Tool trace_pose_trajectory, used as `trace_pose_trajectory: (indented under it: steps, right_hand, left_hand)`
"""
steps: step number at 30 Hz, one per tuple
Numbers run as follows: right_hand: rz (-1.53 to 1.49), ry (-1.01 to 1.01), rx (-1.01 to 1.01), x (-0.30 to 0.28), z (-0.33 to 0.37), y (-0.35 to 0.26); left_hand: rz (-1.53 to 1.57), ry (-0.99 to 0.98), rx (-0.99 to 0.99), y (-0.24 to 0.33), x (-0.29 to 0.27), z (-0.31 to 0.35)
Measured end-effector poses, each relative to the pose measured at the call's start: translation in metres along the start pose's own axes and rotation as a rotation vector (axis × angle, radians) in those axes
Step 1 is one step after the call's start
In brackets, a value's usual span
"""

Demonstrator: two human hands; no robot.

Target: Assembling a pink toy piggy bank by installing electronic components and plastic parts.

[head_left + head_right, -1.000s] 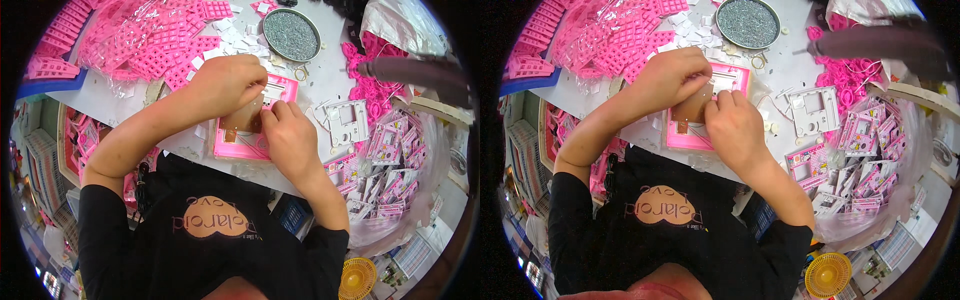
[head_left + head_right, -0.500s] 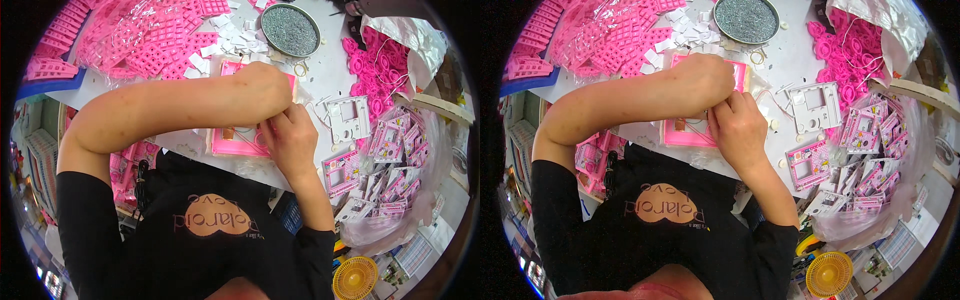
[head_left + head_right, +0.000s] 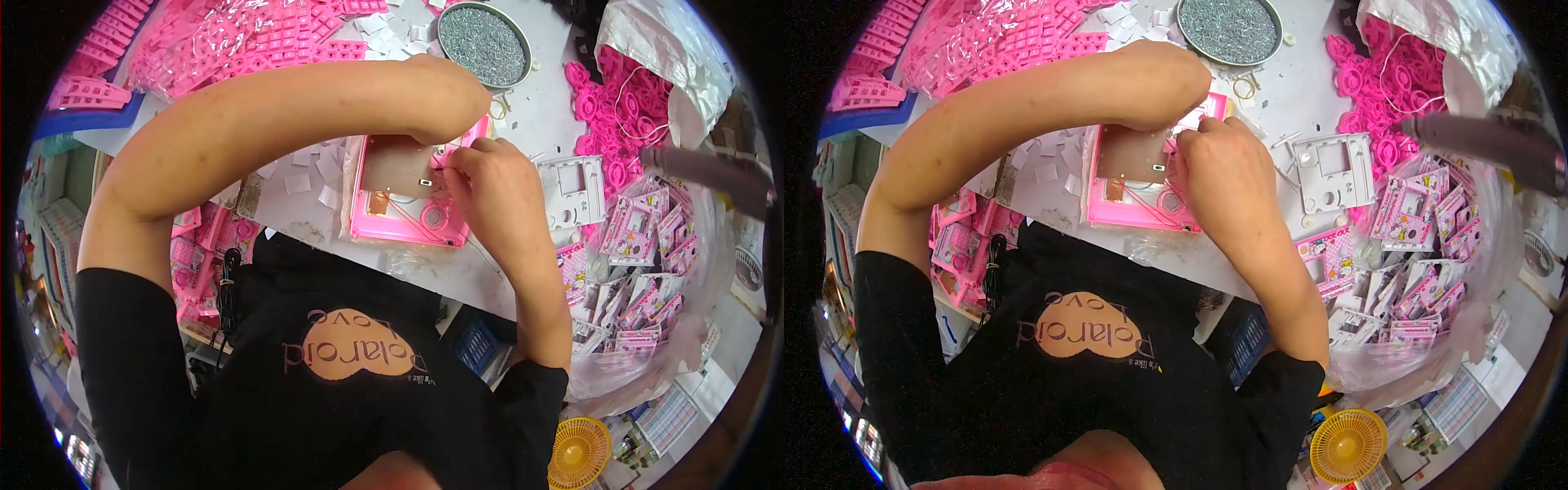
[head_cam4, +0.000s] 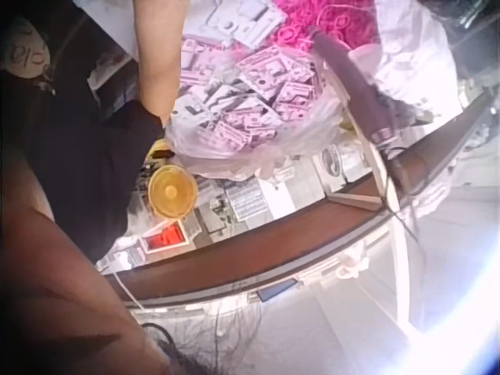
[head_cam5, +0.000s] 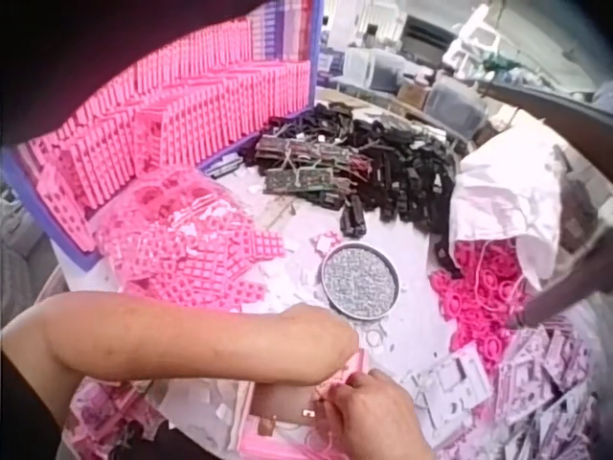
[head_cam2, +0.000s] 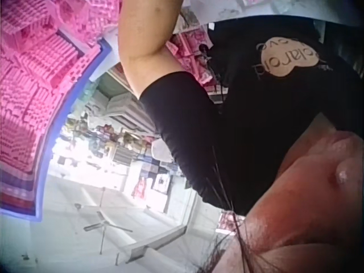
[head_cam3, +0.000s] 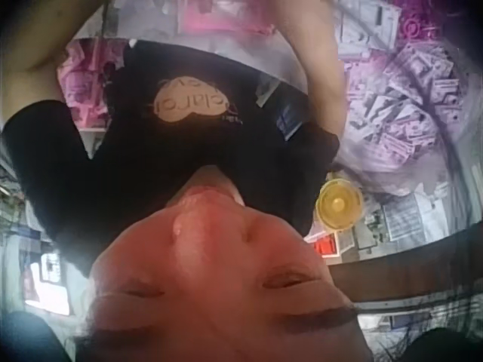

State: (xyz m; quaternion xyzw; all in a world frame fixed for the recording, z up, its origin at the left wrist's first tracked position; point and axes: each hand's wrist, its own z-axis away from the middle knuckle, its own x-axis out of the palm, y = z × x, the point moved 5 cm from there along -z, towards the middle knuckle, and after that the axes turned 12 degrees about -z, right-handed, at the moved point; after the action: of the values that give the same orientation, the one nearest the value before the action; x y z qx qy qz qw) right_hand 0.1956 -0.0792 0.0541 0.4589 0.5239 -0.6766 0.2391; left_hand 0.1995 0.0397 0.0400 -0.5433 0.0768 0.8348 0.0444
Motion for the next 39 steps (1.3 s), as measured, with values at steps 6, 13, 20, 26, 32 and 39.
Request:
trace_pose_trajectory:
  steps: [6, 13, 20, 26, 32, 39]
  right_hand:
    - [0.138, -0.049, 0.020, 0.001, -0.007, 0.001]
    - [0.007, 0.084, -0.131, 0.002, -0.001, -0.002]
    - [-0.150, 0.254, -0.147, 0.014, 0.004, 0.011]
    - [-0.242, 0.387, -0.145, 0.024, -0.001, 0.026]
    - [-0.155, 0.301, -0.211, 0.022, -0.003, 0.022]
    - [-0.071, 0.061, -0.219, 0.009, 0.007, 0.011]
  left_hand:
    - [-0.103, 0.172, 0.200, 0.002, 0.012, 0.014]
    - [-0.085, 0.204, 0.250, 0.003, 0.028, 0.016]
    - [0.006, 0.236, 0.170, -0.006, 0.037, 0.015]
    - [0.062, 0.239, 0.112, -0.016, 0.034, 0.013]
    - [0.025, 0.218, 0.159, -0.013, 0.036, 0.013]
    - [0.032, 0.261, 0.143, -0.006, 0.027, 0.019]
